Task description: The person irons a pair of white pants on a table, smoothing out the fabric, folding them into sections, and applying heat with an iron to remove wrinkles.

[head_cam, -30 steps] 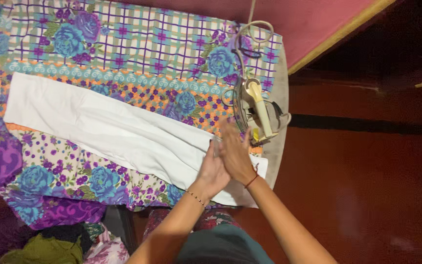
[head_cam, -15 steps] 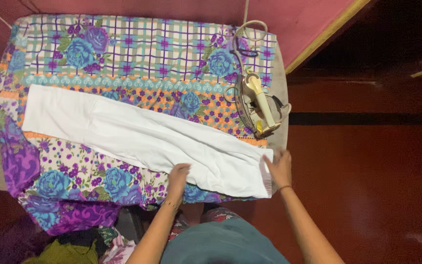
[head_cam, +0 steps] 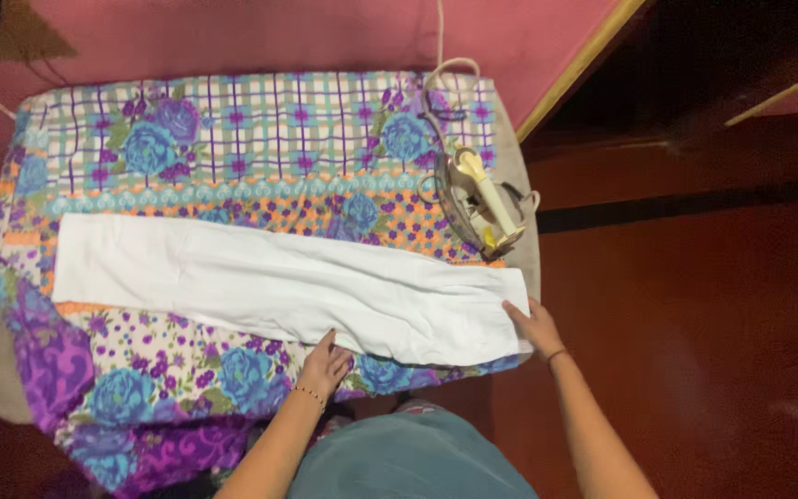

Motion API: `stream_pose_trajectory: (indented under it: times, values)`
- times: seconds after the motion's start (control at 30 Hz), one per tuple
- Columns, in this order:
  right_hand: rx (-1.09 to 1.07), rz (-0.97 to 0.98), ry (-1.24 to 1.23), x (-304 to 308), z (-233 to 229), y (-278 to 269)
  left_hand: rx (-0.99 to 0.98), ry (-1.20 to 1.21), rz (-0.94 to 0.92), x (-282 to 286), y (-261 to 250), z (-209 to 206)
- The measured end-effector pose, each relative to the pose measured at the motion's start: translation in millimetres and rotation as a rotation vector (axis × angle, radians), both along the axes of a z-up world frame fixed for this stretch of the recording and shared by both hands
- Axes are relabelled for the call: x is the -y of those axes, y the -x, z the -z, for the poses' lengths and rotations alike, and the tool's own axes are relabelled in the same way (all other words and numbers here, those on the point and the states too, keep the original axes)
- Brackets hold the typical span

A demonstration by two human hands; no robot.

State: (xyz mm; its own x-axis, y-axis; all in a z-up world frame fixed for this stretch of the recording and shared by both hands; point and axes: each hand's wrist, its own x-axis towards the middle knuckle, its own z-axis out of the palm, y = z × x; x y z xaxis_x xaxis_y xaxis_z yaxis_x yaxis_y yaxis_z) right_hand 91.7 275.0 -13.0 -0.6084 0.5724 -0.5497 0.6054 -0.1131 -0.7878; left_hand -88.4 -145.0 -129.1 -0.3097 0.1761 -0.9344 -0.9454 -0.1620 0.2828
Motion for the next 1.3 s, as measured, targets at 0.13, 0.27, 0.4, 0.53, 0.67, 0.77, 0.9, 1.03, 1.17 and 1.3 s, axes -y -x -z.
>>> stream_pose_trajectory:
  times: [0.13,0.27,0.4,0.53,0.67,0.77,0.9,1.03,1.17,1.3]
  values:
    - [0.006,-0.039,-0.386,24.0,-33.5,-2.1,0.133,-0.042,0.151,-7.0,10.8,-7.7]
    - [0.026,-0.048,-0.410,12.6,-15.2,-8.8,-0.018,-0.054,0.250,0.6,21.4,-3.0]
    - [0.051,-0.023,-0.265,-14.4,2.0,-12.8,-0.021,-0.033,0.207,13.3,29.5,-2.7]
    - [0.125,0.157,-0.130,-20.0,-0.3,3.8,0.065,-0.007,0.128,14.0,28.2,0.2]
    - [0.134,0.266,0.080,-7.8,-51.5,29.6,0.031,-0.168,-0.081,15.4,21.1,2.1]
    - [0.038,0.231,0.250,13.5,-102.1,39.0,0.026,-0.230,-0.244,14.2,30.5,-0.5]
    - [-0.313,0.178,0.632,20.9,-134.1,52.3,0.006,-0.392,-0.495,18.5,60.7,-19.1]
    - [-0.473,0.255,0.702,19.6,-126.7,68.9,-0.140,-0.355,-0.542,37.3,93.2,-37.8]
    - [-0.524,0.278,0.754,11.7,-121.0,78.2,-0.136,-0.214,-0.421,68.6,111.9,-18.2]
    - [-0.500,0.280,0.694,12.1,-130.7,70.7,-0.188,-0.012,-0.140,92.6,95.2,0.3]
